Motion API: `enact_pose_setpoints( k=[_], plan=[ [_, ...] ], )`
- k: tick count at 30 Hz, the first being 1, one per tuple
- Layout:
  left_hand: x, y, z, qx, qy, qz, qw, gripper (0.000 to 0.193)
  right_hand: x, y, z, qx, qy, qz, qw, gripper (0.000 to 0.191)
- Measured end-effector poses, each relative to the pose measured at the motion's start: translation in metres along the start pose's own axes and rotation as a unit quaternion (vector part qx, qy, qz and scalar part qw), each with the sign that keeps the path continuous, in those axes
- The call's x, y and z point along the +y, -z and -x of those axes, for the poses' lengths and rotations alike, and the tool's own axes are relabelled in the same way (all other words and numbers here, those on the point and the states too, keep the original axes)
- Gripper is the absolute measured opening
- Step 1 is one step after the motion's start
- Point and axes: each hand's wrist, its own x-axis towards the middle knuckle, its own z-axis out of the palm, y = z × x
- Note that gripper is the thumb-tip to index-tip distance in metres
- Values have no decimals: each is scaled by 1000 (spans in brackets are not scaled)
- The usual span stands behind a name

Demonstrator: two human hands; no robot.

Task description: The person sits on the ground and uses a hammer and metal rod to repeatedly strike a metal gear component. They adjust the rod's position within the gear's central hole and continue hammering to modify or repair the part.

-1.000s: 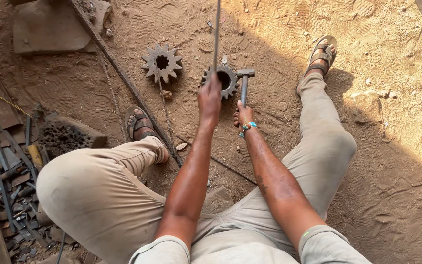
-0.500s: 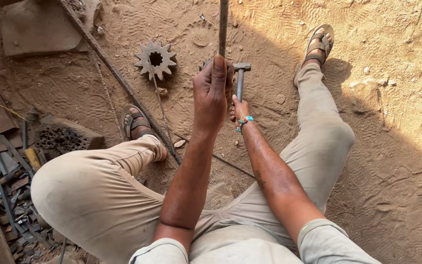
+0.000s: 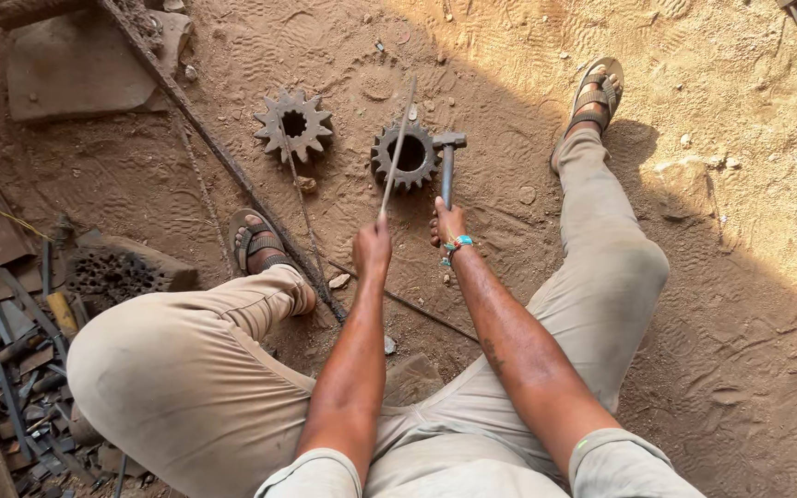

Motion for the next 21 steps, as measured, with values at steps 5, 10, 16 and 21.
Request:
enact_pose_setpoints(
  k=[5, 10, 16, 21],
  plan=[
    [-40, 0, 3, -32, 32, -84, 995, 58, 11, -1, -4, 17, 39, 60, 997, 37],
    [-37, 0, 1, -45, 50, -92, 993, 59, 18, -2, -3, 46, 99, 155, 982, 37],
    [-47, 4, 8, -110, 113, -97, 983, 61, 21, 1, -3, 48, 137, 204, 968, 35],
    [-48, 6, 8, -113, 110, -135, 978, 63, 21, -2, 4, 114, 258, 334, 899, 44]
  ],
)
